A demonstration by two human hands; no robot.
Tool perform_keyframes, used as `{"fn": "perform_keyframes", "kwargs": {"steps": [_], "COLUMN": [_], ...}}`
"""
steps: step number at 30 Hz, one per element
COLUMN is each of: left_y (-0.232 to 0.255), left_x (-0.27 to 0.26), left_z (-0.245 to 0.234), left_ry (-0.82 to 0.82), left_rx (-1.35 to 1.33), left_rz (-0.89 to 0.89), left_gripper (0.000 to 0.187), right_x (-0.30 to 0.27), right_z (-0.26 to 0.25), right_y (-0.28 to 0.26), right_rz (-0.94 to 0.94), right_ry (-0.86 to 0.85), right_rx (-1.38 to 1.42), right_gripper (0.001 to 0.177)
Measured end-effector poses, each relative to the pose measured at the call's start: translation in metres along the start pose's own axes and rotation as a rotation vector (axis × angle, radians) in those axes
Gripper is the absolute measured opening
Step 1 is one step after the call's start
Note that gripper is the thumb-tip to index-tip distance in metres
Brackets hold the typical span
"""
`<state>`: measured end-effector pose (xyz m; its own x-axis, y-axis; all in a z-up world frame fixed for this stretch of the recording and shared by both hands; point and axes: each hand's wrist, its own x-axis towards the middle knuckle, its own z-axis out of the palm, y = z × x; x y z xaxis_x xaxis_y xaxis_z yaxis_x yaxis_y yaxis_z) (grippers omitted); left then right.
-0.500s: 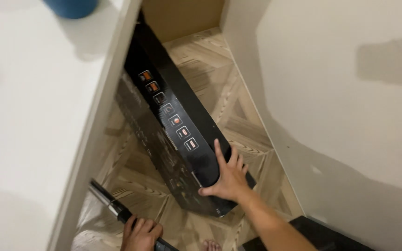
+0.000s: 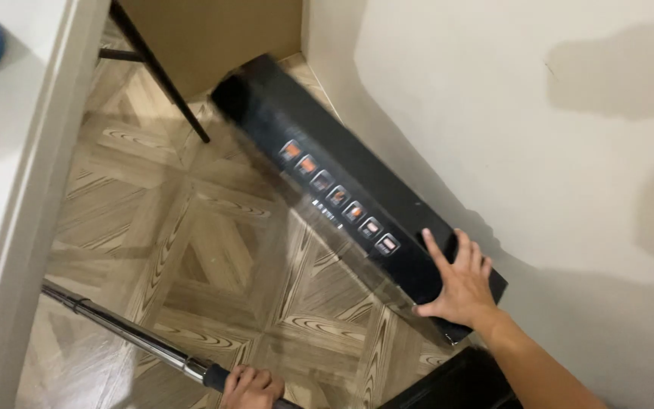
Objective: Cleaning a room by organizing household items, vacuuming the floor, and folding laundry.
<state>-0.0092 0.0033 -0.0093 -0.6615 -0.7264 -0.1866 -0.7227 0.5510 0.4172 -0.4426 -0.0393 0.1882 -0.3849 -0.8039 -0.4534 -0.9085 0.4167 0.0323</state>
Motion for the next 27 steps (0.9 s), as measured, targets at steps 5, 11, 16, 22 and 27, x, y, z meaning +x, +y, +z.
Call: {"fn": "perform_keyframes", "kwargs": {"steps": [5, 11, 16, 22, 27], "left_y": [0.021, 0.046, 0.042, 0.031, 0.032], "left_x": [0.029, 0.061, 0.065, 0.050, 0.051], "left_z": [0.023, 0.019, 0.044, 0.069, 0.060], "left_ry": [0.000, -0.235, -0.163, -0.080, 0.439], "left_rx": [-0.059, -0.121, -0.096, -0.064, 0.006], "left_rz": [0.163, 0.109, 0.154, 0.120, 0.216], "left_gripper": [0.038, 0.032, 0.031, 0.027, 0.027], "right_x": [0.019, 0.035, 0.045, 0.042, 0.041], "right_z": [-0.004, -0.001, 0.015, 0.001, 0.005], "right_y": [0.034, 0.047, 0.052, 0.048, 0.049], "right_rz": [0.166, 0.199, 0.184, 0.186, 0.229], "right_ry": [0.012, 0.052, 0.078, 0.043, 0.021], "right_rx": [0.097, 0.180, 0.213, 0.154, 0.161], "right_gripper": [0.158, 0.153, 0.151, 0.150, 0.151]}}
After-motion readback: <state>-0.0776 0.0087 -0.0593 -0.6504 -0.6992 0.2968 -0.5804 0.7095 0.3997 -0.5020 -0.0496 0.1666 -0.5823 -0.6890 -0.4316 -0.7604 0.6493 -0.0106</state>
